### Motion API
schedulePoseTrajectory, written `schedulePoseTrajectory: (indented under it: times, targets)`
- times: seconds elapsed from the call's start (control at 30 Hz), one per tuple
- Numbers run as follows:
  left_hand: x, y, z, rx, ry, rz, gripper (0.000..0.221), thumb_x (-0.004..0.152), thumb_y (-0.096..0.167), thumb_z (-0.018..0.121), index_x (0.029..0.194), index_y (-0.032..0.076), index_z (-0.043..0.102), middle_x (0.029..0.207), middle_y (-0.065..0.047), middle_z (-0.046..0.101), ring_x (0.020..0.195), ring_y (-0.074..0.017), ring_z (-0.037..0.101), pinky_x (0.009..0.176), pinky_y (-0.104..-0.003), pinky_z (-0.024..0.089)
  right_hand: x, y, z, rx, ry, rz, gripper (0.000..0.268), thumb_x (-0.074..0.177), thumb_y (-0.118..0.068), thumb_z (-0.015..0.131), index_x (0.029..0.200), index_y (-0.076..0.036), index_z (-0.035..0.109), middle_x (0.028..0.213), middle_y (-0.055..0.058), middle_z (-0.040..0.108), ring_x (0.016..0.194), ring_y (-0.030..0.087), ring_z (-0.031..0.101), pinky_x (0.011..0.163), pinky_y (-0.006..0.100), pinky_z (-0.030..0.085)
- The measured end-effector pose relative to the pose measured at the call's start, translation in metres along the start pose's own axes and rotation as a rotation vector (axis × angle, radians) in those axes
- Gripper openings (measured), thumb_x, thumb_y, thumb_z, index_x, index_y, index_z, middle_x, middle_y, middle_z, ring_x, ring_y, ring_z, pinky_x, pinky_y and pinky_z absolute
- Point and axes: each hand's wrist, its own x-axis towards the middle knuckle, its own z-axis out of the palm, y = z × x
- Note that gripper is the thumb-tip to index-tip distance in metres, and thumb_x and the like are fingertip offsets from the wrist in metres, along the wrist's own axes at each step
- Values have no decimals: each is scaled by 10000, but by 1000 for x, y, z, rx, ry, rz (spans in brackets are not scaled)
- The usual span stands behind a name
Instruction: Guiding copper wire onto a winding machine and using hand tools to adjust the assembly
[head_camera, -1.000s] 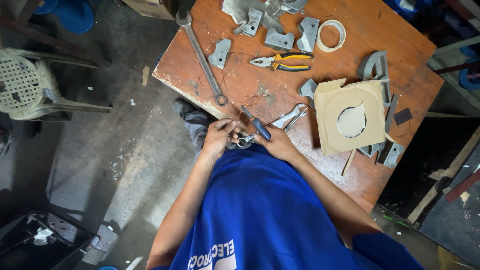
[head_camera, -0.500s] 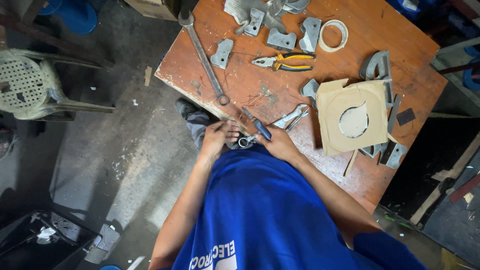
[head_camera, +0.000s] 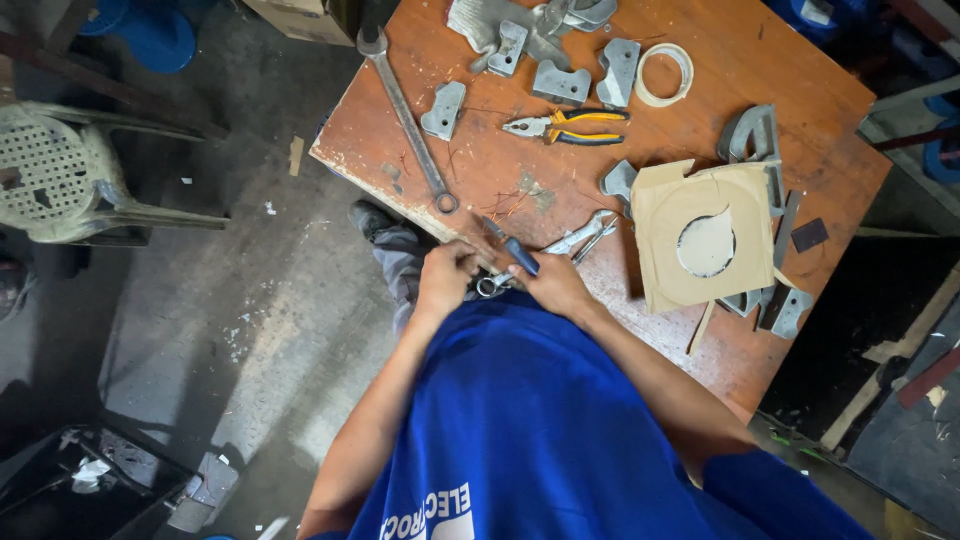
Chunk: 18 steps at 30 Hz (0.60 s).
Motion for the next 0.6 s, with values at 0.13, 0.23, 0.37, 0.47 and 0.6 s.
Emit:
schedulePoseTrajectory:
  times: [0.13, 0.23, 0.37, 0.47, 0.6]
  targets:
    - [-24, 30, -22, 384, 72, 31, 118, 951, 235, 787, 1052, 243, 846, 986, -62, 836, 981, -321, 810, 863, -493, 661, -3, -3, -9, 3, -71, 12, 364, 937, -435, 774, 808, -97, 746, 750, 156, 749, 827, 375, 773, 738, 449, 580]
    - [-14, 23, -32, 308, 109, -19, 98, 958, 269, 790, 1046, 279, 832, 1001, -34, 833, 1040, -327, 795, 905, -501, 648, -9, -2, -17, 54, -149, 22, 372, 926, -385, 778, 819, -33, 719, 789, 226, 760, 878, 450, 767, 773, 496, 577]
    - [7, 13, -46, 14, 154, 70, 118, 955, 65, 782, 1056, 94, 838, 896, -186, 809, 807, -308, 780, 743, -419, 660, -29, -13, -49, 25, -194, -10, 333, 910, -376, 805, 887, -46, 770, 862, 217, 793, 943, 443, 769, 841, 500, 586]
    - [28, 8, -45, -77, 142, 64, 134, 962, 31, 775, 1081, 53, 831, 801, -194, 778, 634, -228, 752, 614, -365, 662, -40, 0, -70, -34, -182, -17, 357, 909, -374, 812, 893, -22, 756, 882, 243, 783, 944, 463, 757, 839, 531, 573]
    - [21, 41, -56, 197, 166, 146, 144, 929, 113, 816, 1069, 120, 852, 997, -208, 817, 1045, -467, 758, 919, -577, 612, -67, 34, -86, -63, -105, 65, 389, 915, -399, 808, 887, -16, 742, 891, 265, 767, 937, 465, 749, 828, 538, 557]
